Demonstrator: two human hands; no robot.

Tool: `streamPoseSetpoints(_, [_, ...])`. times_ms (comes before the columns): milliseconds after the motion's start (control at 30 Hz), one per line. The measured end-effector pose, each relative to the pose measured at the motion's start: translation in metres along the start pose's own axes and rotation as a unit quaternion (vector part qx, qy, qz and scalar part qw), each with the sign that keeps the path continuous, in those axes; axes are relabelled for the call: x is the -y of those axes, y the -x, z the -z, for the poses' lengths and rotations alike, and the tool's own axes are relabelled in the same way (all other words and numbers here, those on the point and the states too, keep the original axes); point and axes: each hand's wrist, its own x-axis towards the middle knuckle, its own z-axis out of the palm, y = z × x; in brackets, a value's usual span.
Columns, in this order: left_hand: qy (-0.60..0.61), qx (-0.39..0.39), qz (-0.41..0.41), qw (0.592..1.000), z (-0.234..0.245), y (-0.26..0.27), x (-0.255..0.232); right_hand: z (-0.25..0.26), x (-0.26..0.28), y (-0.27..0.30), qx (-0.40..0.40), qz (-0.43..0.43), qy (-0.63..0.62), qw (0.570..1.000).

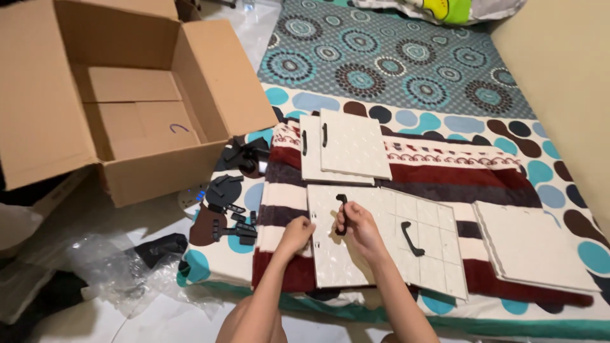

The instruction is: Assembling the doors of a plastic storage cabinet by attaching handles and preparing panels.

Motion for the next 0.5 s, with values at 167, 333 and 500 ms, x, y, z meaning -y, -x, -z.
streamPoseSetpoints(167, [0.131, -0.017, -0.119, 0.984, -0.013, -0.002, -0.006, 0.01, 0.0, 0.014, -0.04, 0.009, -0.029, 0.999])
streamPoseSetpoints(333, [0.303, 0.027, -0.138, 0.943, -0.02, 0.023, -0.041, 0.004, 0.006, 0.027, -0.008, 0.024, -0.058, 0.998])
streamPoseSetpoints(500, [0.386, 0.086, -0.159, 0.905, -0.013, 0.057, -0.087, -0.017, 0.008, 0.037, 0.035, -0.003, -0.044, 0.998])
